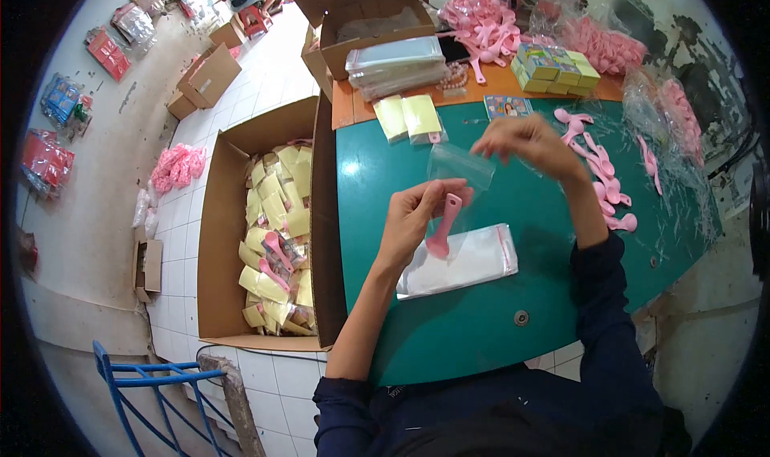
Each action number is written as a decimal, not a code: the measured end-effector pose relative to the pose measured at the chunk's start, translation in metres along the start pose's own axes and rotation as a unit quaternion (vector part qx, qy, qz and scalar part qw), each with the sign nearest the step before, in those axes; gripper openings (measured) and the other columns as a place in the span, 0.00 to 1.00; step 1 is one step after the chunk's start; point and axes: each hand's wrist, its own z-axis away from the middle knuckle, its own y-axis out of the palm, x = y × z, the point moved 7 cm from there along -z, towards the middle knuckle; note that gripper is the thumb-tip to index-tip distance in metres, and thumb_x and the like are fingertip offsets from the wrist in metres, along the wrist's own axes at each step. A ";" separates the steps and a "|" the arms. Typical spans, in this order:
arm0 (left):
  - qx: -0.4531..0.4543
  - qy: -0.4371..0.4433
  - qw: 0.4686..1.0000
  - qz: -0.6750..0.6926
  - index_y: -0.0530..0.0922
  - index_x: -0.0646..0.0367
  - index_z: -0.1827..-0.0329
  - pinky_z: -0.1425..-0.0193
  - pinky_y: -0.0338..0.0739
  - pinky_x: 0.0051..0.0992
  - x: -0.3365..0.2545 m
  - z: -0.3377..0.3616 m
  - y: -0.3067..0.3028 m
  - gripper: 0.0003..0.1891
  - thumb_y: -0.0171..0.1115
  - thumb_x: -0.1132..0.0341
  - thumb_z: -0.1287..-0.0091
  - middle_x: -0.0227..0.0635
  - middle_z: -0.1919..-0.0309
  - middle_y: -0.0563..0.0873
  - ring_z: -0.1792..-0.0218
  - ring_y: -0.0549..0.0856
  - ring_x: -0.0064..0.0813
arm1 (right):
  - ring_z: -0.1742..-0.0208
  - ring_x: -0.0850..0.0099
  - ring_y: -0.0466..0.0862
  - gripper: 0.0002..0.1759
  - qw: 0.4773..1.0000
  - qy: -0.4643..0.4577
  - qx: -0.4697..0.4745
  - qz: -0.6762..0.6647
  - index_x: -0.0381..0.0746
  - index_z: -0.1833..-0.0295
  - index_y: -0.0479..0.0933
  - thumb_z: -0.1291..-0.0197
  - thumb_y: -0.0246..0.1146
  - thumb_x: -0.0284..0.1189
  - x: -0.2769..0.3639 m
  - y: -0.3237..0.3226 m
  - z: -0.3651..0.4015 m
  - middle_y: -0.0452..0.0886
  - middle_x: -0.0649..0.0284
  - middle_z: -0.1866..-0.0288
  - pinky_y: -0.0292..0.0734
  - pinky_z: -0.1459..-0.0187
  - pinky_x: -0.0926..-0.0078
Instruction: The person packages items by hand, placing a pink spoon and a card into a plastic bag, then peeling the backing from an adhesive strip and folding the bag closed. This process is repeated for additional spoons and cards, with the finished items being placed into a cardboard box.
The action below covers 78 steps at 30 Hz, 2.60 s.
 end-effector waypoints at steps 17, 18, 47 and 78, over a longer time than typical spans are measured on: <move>0.102 -0.111 0.982 -0.109 0.80 0.61 0.51 0.59 0.81 0.24 -0.044 -0.028 -0.029 0.18 0.48 0.57 0.27 0.39 0.63 0.86 0.62 0.86 0.25 | 0.64 0.51 0.79 0.09 0.775 0.194 -0.378 0.468 0.35 0.62 0.73 0.48 0.62 0.25 -0.177 -0.139 0.008 0.79 0.50 0.69 0.74 0.60 0.58; 0.101 -0.099 0.981 -0.132 0.80 0.61 0.51 0.59 0.81 0.24 -0.043 -0.031 -0.033 0.18 0.49 0.57 0.28 0.39 0.64 0.86 0.63 0.86 0.24 | 0.64 0.51 0.80 0.09 0.794 0.152 -0.390 0.440 0.34 0.61 0.73 0.48 0.60 0.24 -0.157 -0.139 0.007 0.79 0.49 0.69 0.73 0.61 0.58; 0.008 0.002 0.915 -0.403 0.66 0.61 0.34 0.65 0.76 0.29 -0.027 -0.053 -0.008 0.34 0.63 0.49 0.38 0.43 0.70 0.86 0.68 0.85 0.31 | 0.76 0.67 0.77 0.08 0.984 0.009 0.089 0.152 0.33 0.62 0.76 0.47 0.61 0.24 0.018 0.023 -0.008 0.78 0.59 0.76 0.73 0.71 0.74; -0.023 -0.199 0.979 0.030 0.36 0.57 0.27 0.57 0.82 0.30 0.050 0.033 0.001 0.32 0.42 0.65 0.26 0.51 0.58 0.82 0.58 0.85 0.36 | 0.57 0.58 0.78 0.15 0.971 -0.002 0.099 0.216 0.37 0.57 0.76 0.48 0.65 0.32 -0.011 0.084 0.043 0.78 0.54 0.59 0.73 0.55 0.64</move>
